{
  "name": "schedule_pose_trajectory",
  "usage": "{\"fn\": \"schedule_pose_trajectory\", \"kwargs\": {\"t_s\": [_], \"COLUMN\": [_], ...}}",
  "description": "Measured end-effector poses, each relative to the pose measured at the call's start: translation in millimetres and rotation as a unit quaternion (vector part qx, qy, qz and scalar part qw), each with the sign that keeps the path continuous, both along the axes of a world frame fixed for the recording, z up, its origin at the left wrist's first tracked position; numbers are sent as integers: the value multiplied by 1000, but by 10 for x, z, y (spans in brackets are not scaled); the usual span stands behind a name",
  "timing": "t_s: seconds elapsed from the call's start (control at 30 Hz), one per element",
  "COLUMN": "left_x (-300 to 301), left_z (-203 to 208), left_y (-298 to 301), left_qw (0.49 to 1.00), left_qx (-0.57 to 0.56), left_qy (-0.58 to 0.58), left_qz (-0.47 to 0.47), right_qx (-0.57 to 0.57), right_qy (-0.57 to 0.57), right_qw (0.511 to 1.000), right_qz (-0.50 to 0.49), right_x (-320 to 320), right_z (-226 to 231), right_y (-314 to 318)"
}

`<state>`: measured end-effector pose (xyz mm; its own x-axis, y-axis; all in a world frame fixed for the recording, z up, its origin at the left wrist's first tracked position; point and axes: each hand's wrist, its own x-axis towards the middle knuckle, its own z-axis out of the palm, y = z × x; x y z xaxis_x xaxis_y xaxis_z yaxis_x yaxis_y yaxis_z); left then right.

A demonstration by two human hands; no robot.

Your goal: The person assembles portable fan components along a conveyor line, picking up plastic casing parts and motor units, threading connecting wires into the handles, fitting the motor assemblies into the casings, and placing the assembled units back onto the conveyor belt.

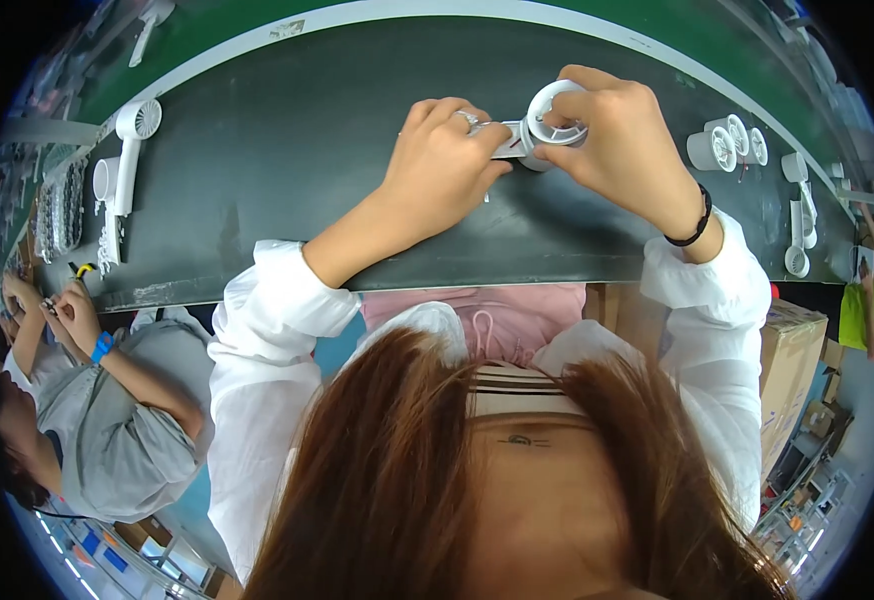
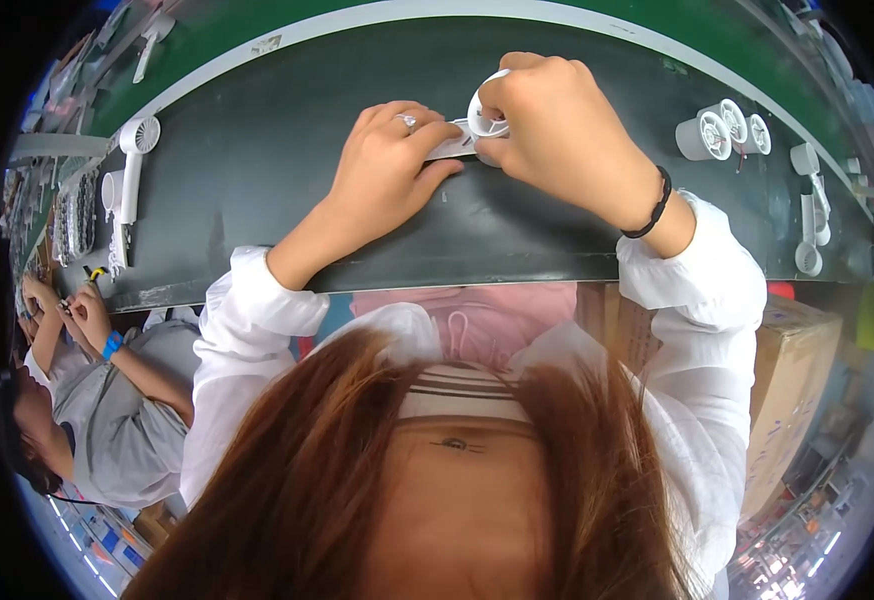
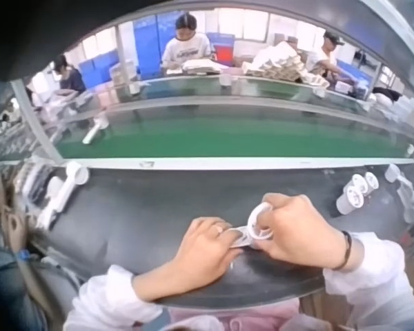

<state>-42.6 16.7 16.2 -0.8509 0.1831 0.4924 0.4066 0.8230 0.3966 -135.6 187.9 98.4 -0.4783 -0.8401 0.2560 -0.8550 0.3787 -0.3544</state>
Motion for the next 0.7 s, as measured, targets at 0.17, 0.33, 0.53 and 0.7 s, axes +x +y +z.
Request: {"fn": "schedule_pose_trajectory", "kwargs": {"t_s": [0.17,0.33,0.53,0.7], "left_x": [-92,-130,-144,-126], "left_z": [-40,-46,-125,-96], "left_y": [177,118,163,161], "left_qw": [997,981,976,984], "left_qx": [58,150,182,144], "left_qy": [-49,-119,-114,-86], "left_qz": [27,18,25,62], "right_qx": [9,-2,-75,-224], "right_qy": [-18,-112,-228,-259], "right_qw": [1000,992,970,936], "right_qz": [18,53,42,77], "right_x": [-51,-86,-232,-230], "right_z": [4,55,-167,-429], "right_y": [-6,103,304,286]}}
